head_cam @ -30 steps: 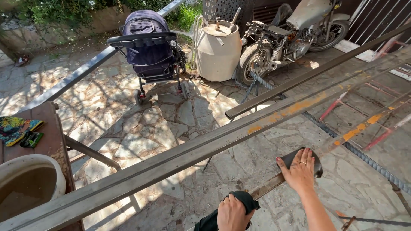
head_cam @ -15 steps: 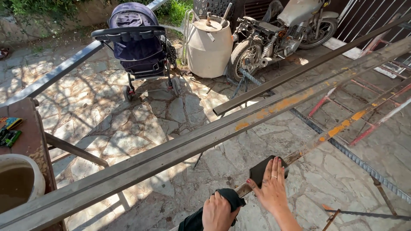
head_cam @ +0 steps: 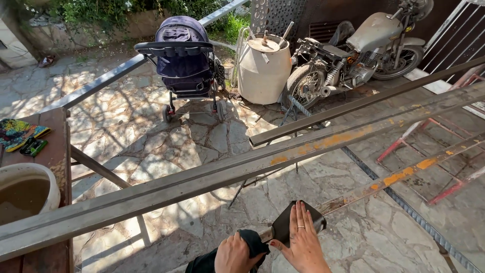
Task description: Sanding long metal bars using a sanding block on a wooden table in an outdoor area.
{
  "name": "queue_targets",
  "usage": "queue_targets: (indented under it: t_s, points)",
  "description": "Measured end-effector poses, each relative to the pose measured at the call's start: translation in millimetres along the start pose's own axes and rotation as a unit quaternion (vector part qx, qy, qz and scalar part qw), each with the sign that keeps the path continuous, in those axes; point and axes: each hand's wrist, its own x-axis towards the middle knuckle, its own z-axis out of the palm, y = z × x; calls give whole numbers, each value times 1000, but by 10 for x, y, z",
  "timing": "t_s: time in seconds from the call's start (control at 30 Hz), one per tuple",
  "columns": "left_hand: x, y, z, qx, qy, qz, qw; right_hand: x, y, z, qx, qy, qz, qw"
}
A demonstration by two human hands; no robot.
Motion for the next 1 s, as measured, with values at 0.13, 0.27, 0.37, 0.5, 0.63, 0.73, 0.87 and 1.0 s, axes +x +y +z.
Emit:
queue_targets:
  t_s: [0.13, 0.27, 0.37, 0.5, 0.63, 0.73, 0.87, 1.0]
  points:
    - [34, -20, -109, 16, -32, -18, 999, -10, 505, 122, -12, -69, -1, 998]
    - [-5, 73, -202, -11, -59, -55, 997, 39, 661, 230, -142, 131, -57, 979]
    - [-150, 141, -227, 4, 29, -51, 998, 26, 277, 77, -222, 242, -109, 938]
    - [-200, 192, -310, 11, 54, -40, 998, 59, 127, 114, -219, 293, -174, 914]
    - [-213, 253, -352, -6, 63, -65, 996, -22, 440, 67, -221, 279, -190, 915]
    - [-246, 277, -330, 9, 110, -49, 993, -153, 735, -68, 18, -70, -179, 981]
    - [-250, 304, -292, 39, 113, -69, 990, -132, 1057, 46, -144, 218, -191, 946]
    - [-243, 334, -402, 11, 91, -83, 992, 83, 798, -229, -14, -97, -143, 985]
